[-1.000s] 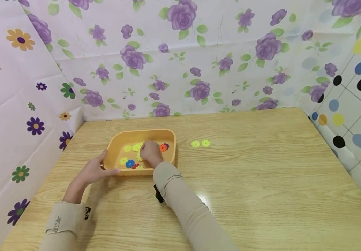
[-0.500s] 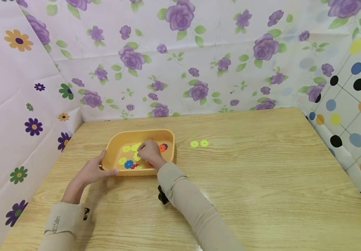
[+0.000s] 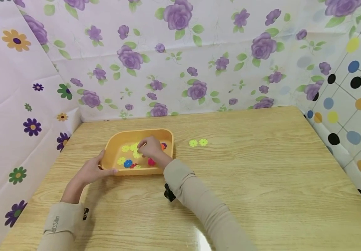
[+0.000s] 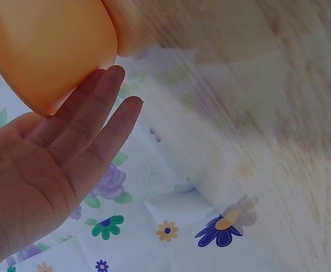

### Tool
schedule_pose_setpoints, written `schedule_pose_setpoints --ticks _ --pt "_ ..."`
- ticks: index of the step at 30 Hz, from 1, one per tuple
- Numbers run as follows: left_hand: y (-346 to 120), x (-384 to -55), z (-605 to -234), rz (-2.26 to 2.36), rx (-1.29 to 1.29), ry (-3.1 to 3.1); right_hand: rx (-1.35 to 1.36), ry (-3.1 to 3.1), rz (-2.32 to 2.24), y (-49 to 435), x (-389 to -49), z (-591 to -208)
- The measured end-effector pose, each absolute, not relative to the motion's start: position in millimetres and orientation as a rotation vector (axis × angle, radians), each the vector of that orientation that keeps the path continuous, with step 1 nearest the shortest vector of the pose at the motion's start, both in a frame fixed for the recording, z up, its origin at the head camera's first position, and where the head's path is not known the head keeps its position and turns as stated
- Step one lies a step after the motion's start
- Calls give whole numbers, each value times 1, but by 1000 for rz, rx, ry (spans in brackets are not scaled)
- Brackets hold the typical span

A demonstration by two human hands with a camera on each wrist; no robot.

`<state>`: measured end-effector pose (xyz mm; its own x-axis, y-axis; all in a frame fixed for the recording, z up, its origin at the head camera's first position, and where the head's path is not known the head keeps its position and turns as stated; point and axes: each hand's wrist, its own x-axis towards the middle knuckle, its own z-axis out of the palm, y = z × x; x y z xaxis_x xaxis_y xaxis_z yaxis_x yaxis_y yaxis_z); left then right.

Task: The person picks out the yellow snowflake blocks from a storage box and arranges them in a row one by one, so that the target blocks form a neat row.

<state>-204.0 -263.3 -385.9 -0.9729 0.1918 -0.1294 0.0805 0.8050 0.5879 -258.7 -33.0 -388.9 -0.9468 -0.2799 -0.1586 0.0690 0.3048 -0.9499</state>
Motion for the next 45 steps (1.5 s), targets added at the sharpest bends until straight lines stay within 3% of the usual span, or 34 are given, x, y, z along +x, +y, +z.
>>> schedule_pose_setpoints --ticks 13,45 --pt "-264 -202 -386 936 220 2813 -276 2247 -1725 -12 -261 -377" --pt "-262 -196 -399 1237 101 2758 -172 2129 -1842 66 -278 -380"
